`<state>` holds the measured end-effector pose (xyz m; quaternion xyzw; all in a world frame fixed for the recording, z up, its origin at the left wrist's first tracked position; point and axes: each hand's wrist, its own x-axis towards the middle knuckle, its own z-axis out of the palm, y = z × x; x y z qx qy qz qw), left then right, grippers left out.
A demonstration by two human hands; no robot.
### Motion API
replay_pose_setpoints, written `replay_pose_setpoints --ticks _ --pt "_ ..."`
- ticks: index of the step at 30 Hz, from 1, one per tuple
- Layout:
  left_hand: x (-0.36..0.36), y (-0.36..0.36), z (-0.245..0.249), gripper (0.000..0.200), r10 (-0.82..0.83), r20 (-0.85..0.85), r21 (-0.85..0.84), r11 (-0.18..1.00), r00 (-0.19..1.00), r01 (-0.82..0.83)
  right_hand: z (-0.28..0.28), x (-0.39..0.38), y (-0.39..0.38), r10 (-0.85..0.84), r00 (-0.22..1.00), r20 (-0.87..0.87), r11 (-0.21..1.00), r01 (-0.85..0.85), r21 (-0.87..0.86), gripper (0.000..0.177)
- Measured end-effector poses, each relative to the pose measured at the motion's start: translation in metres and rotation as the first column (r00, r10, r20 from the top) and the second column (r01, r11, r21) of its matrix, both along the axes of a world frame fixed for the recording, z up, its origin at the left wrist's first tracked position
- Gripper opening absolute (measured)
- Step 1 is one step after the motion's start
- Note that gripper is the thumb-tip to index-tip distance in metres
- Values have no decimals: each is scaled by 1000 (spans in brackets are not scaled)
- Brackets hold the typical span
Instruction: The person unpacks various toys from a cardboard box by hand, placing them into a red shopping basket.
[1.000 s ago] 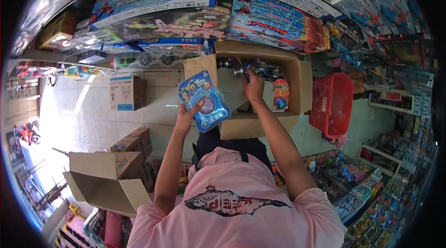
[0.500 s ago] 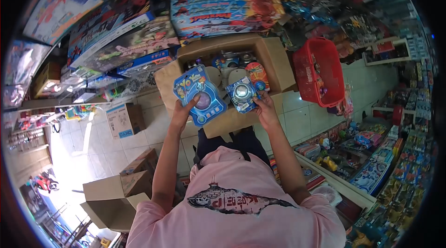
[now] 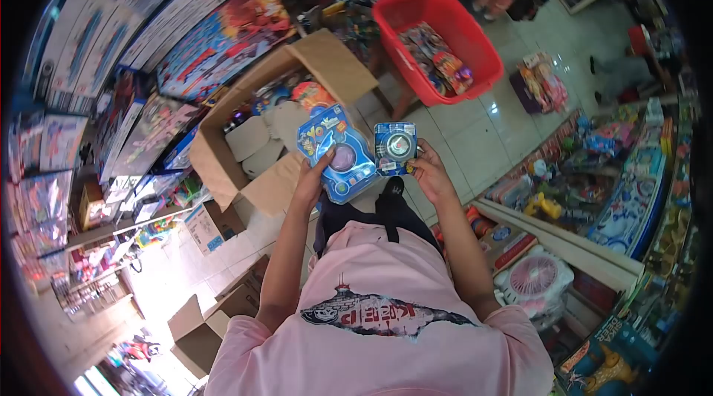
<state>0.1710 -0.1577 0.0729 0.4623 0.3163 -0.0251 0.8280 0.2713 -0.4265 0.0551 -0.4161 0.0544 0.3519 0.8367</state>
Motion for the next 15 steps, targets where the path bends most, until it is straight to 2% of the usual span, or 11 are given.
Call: replay_pose_setpoints --ticks 3,8,10,13,15 --pt "22 -38 -6 44 -19 -16 -67 998 1000 18 0 5 -51 -44 999 1 998 43 34 53" --pt "59 -78 -2 45 -135 -18 -43 990 991 134 16 12 -105 -166 986 0 984 165 73 60" --pt "74 -86 4 46 -178 -12 -36 984 984 177 26 17 -115 -195 979 -64 950 204 236 62" --pt "93 -91 8 45 -210 -53 -32 977 976 209 20 27 -123 -252 963 -99 917 270 292 60" --pt "106 -90 4 47 -269 16 26 963 963 268 19 34 -122 -296 950 -102 924 311 222 61"
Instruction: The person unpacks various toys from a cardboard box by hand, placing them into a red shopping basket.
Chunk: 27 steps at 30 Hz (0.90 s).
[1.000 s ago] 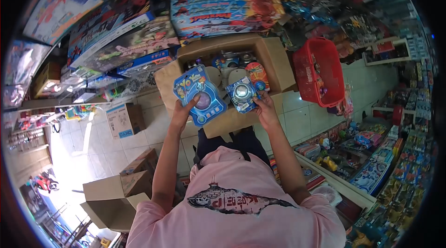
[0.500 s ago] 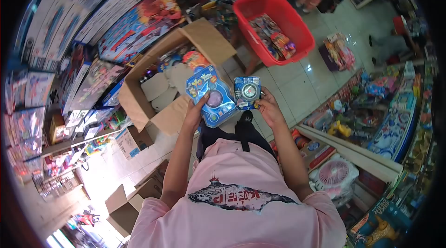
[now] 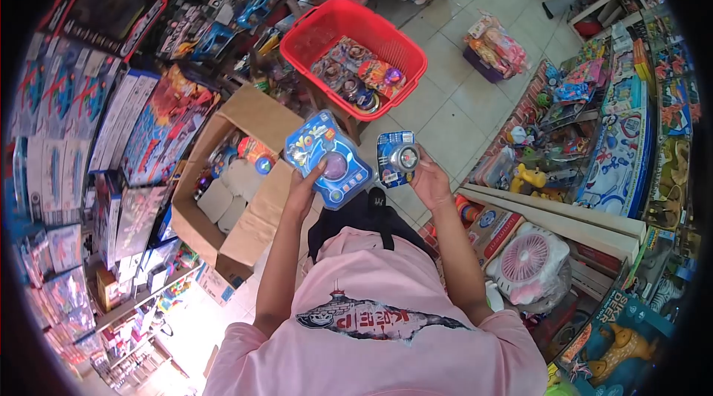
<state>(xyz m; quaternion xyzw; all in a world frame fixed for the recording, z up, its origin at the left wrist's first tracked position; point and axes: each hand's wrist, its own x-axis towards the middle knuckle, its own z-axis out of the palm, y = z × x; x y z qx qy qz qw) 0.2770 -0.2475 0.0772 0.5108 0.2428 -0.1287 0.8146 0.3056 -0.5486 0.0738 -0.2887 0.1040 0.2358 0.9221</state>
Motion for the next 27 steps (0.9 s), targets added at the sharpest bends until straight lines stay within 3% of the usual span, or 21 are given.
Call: replay_pose_setpoints --ticks 4,5,9,12,18,20,21,22,23,26,27 --pt "32 5 -12 52 35 -21 -12 999 999 -35 -4 28 6 -8 999 44 941 22 -337 44" --pt "41 8 -15 52 17 -5 4 1000 1000 -17 -4 36 7 -19 1000 18 926 24 -377 37" --pt "80 22 -41 48 95 0 -124 988 995 -94 2 81 17 28 999 -34 907 -40 -419 37" --pt "108 36 -38 45 100 -66 -116 987 993 -107 12 125 30 108 993 -41 832 -112 -544 37" --pt "146 63 -39 37 195 4 -149 970 981 -192 4 215 68 137 990 30 669 -71 -740 34" --pt "153 71 -42 36 261 53 -102 962 964 -254 -15 242 82 175 984 8 651 -110 -751 37" --pt "155 73 -38 36 286 18 -132 950 958 -282 -23 254 91 170 982 -83 617 -172 -768 35" --pt "156 75 -34 36 311 18 -132 943 950 -306 -27 265 103 163 971 -173 581 -236 -779 33" --pt "157 75 -30 37 348 16 -154 927 937 -342 -34 275 118 146 977 -157 495 -210 -843 35" --pt "154 72 -32 39 439 -3 -141 889 898 -435 -64 307 149 330 933 -140 376 -266 -887 43" --pt "149 72 -32 41 456 -23 -109 884 890 -455 -120 323 152 417 904 -98 424 -289 -858 46"
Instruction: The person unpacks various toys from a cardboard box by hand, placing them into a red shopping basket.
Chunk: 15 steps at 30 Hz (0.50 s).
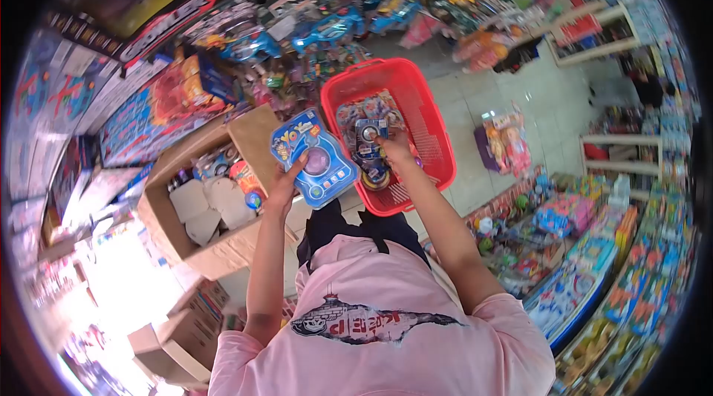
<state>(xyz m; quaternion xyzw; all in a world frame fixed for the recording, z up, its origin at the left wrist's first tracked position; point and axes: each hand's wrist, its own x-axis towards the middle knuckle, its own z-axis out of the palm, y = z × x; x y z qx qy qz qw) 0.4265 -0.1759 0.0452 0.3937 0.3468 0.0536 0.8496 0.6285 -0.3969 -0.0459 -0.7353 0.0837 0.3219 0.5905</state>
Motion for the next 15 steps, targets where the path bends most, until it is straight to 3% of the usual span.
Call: replay_pose_setpoints --ticks 1,3,4,5,7,8,11,13,15 --pt "-5 -4 3 41 50 -10 11 999 999 -50 -26 11 8 50 999 -10 999 -50 11 46" --pt "-10 -17 11 41 134 -123 121 985 983 -119 -54 27 28 175 979 102 975 -158 -156 45" --pt "-13 -24 14 41 168 -59 150 976 984 -158 -53 37 33 364 929 65 913 -342 -221 53" --pt "-16 -32 17 41 204 -64 163 968 977 -191 -53 43 43 396 916 63 903 -376 -207 53" --pt "-22 -51 24 43 284 -112 131 954 952 -269 -46 48 54 625 780 -25 614 -512 -601 70" --pt "-24 -60 27 45 306 -95 134 947 947 -292 -48 54 58 692 720 -53 537 -563 -628 87" --pt "-28 -89 21 45 423 -137 165 901 896 -400 -37 51 62 799 600 34 426 -526 -736 90" --pt "-24 -104 22 46 443 -146 157 893 884 -422 -32 61 59 809 588 20 440 -582 -685 88" --pt "-19 -119 26 46 451 -155 144 891 879 -432 -28 71 55 857 511 -71 362 -693 -623 79"
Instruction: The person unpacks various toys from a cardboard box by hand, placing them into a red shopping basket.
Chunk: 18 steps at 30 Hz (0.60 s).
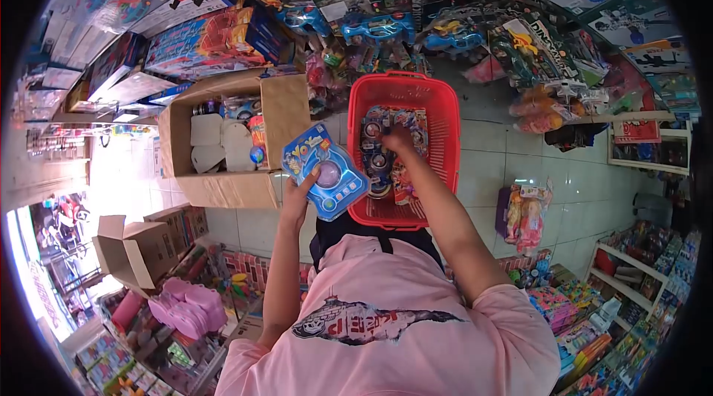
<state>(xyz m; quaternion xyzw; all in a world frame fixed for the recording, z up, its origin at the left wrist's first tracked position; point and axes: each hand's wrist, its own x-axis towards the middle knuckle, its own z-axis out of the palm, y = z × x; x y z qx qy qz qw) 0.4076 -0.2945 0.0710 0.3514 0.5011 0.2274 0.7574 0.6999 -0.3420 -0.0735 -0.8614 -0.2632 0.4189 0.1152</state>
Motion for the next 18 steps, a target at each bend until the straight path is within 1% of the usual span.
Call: replay_pose_setpoints --ticks 1,2,3,4,5,6,7,8,9,10,11,12,13,14,15,16,17,18 --pt "4 -7 3 47 3 -15 4 1000 1000 -3 -18 0 -11 3 1000 -5 1000 -3 3 79" --pt "10 -11 5 49 5 -26 11 1000 1000 -5 -35 -3 -24 21 990 140 981 -48 190 75" --pt "16 -14 4 49 5 -24 18 1000 1000 -4 -48 -5 -36 9 959 283 924 -116 364 71" --pt "21 -18 0 49 -20 -42 38 999 999 21 -28 -7 -46 7 959 284 923 -115 368 71" --pt "26 -22 -3 50 -46 -61 55 997 997 49 9 -10 -58 -33 996 81 944 5 329 66" --pt "33 -24 -5 50 -48 -61 59 997 997 51 38 -14 -69 -84 989 -122 957 114 266 62" --pt "40 -27 -6 51 -106 -59 70 991 993 110 46 -18 -84 -111 927 -358 926 227 302 60" --pt "49 -30 -6 53 -163 -57 80 983 985 168 53 -22 -98 -114 812 -572 888 342 308 59" --pt "62 -32 0 57 -194 -93 61 978 977 200 74 -28 -111 -114 814 -569 887 342 312 59" --pt "77 -34 5 57 -193 -88 64 978 977 199 102 -36 -121 -137 732 -668 774 500 389 60" --pt "92 -36 9 58 -274 -48 47 960 961 276 117 -39 -129 -134 637 -759 631 645 430 60" --pt "103 -36 10 58 -352 -8 30 936 936 352 113 -39 -135 -134 640 -756 634 642 432 60" --pt "114 -36 -12 58 -388 -28 72 919 921 389 101 -39 -142 -128 766 -630 642 548 536 63" --pt "119 -38 -31 58 -386 -25 68 920 922 387 88 -40 -147 -121 867 -484 649 438 622 66" --pt "134 -40 -33 57 -407 -56 46 911 912 409 63 -34 -148 -194 870 -453 656 458 599 63" --pt "146 -40 -35 56 -428 -85 25 902 900 431 58 -29 -145 -193 872 -449 657 455 601 63" --pt "154 -40 -59 56 -427 -81 29 902 901 430 53 -23 -141 -304 882 -361 680 466 566 62" --pt "159 -39 -110 57 -432 -100 53 897 896 439 47 -17 -135 -407 875 -264 696 484 530 60"
